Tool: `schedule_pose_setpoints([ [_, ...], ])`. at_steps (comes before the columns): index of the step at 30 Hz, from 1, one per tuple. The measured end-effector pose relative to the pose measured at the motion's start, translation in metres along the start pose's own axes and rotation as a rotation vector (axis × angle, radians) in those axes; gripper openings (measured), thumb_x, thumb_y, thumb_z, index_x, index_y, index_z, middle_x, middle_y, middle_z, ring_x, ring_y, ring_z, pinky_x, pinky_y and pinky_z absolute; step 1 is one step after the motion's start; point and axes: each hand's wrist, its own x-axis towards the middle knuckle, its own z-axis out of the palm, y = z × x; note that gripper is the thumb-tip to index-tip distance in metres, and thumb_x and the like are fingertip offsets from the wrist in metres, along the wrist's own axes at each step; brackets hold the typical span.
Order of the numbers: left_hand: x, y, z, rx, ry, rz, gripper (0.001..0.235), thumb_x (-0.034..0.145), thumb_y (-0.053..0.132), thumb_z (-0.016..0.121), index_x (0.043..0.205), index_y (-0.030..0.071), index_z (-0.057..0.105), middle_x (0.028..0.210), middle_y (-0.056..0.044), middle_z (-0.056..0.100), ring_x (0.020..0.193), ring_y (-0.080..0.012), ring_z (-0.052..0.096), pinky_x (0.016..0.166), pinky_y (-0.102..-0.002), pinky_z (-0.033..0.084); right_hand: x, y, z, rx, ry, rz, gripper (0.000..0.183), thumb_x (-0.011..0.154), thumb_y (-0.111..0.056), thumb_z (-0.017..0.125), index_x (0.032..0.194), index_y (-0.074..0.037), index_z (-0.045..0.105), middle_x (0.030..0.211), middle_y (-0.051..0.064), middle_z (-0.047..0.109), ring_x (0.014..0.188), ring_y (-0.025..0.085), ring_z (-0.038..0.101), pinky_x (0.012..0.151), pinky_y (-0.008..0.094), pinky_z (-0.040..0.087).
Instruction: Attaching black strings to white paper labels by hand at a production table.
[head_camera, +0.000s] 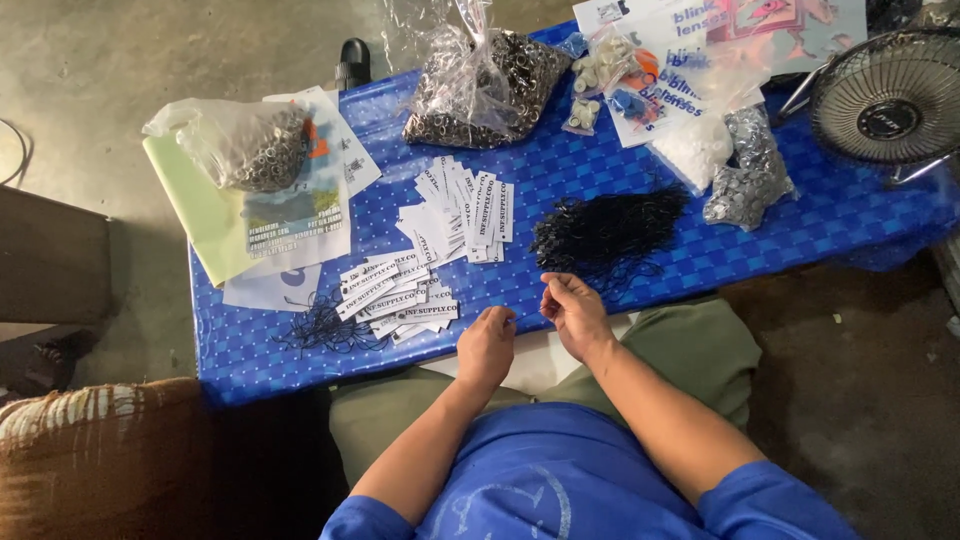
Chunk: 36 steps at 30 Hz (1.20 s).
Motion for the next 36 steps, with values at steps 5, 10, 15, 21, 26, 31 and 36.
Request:
schedule_pose_setpoints([
  [5, 0.008, 0.001, -0.006, 0.016, 0.101, 0.013, 0.012, 0.093, 0.029, 0.061, 0.104, 0.024, 0.064, 0.089, -0.001, 0.063, 0.081, -0.0292, 0.071, 0.07, -0.043, 0.058, 0.005, -0.009, -0.001, -0.032, 0.041, -0.036, 0.009, 0.101, -0.016, 0.065, 0.104, -0.008, 0.069, 0.074, 0.005, 0.064, 0.066, 0.013, 0.064, 0.059, 0.022, 0.058],
  [10, 0.022, 0.007, -0.016, 0.02, 0.168, 0.02, 0.009, 0.094, 0.029, 0.063, 0.098, 0.021, 0.063, 0.084, -0.002, 0.06, 0.082, -0.0275, 0.07, 0.07, -0.041, 0.057, 0.009, -0.005, -0.001, -0.071, 0.059, -0.041, 0.009, 0.102, -0.016, 0.062, 0.1, -0.008, 0.066, 0.072, 0.005, 0.06, 0.065, 0.014, 0.063, 0.06, 0.024, 0.058],
  [15, 0.031, 0.006, -0.017, 0.025, 0.043, -0.076, 0.013, 0.093, 0.025, 0.062, 0.103, 0.019, 0.066, 0.089, -0.003, 0.065, 0.086, -0.0275, 0.071, 0.072, -0.041, 0.058, 0.011, -0.003, 0.001, -0.01, 0.058, -0.012, 0.012, 0.104, -0.019, 0.059, 0.096, -0.01, 0.062, 0.073, 0.004, 0.058, 0.065, 0.013, 0.061, 0.061, 0.024, 0.056],
  [21, 0.041, 0.027, -0.024, -0.335, -0.034, -0.088, 0.018, 0.093, 0.029, 0.068, 0.108, 0.018, 0.069, 0.093, -0.007, 0.069, 0.087, -0.0311, 0.072, 0.074, -0.043, 0.058, 0.002, -0.006, 0.014, -0.26, 0.061, -0.027, 0.02, 0.101, -0.016, 0.062, 0.083, -0.009, 0.063, 0.068, 0.008, 0.06, 0.065, 0.018, 0.062, 0.063, 0.029, 0.054],
  [26, 0.05, 0.036, -0.026, -0.524, -0.103, -0.203, 0.018, 0.095, 0.028, 0.069, 0.107, 0.017, 0.072, 0.086, -0.008, 0.071, 0.081, -0.027, 0.071, 0.073, -0.039, 0.056, 0.0, -0.008, 0.018, -0.52, -0.026, -0.049, 0.02, 0.1, -0.014, 0.062, 0.081, -0.01, 0.066, 0.07, 0.006, 0.065, 0.067, 0.017, 0.064, 0.065, 0.03, 0.054],
  [31, 0.052, 0.039, -0.038, -0.513, -0.161, -0.337, 0.018, 0.092, 0.03, 0.068, 0.096, 0.014, 0.074, 0.078, -0.011, 0.069, 0.078, -0.028, 0.068, 0.074, -0.04, 0.054, -0.011, -0.024, 0.025, -0.779, -0.1, -0.091, 0.017, 0.097, -0.014, 0.062, 0.083, -0.01, 0.069, 0.069, 0.008, 0.068, 0.069, 0.019, 0.062, 0.069, 0.032, 0.052],
  [36, 0.054, 0.028, -0.032, -0.41, -0.21, -0.415, 0.026, 0.09, 0.039, 0.067, 0.084, 0.014, 0.072, 0.071, -0.012, 0.067, 0.079, -0.0344, 0.069, 0.073, -0.043, 0.053, -0.014, -0.02, 0.023, -0.99, -0.147, -0.317, 0.01, 0.089, -0.016, 0.074, 0.098, -0.014, 0.071, 0.075, 0.011, 0.071, 0.073, 0.025, 0.069, 0.067, 0.036, 0.055],
])
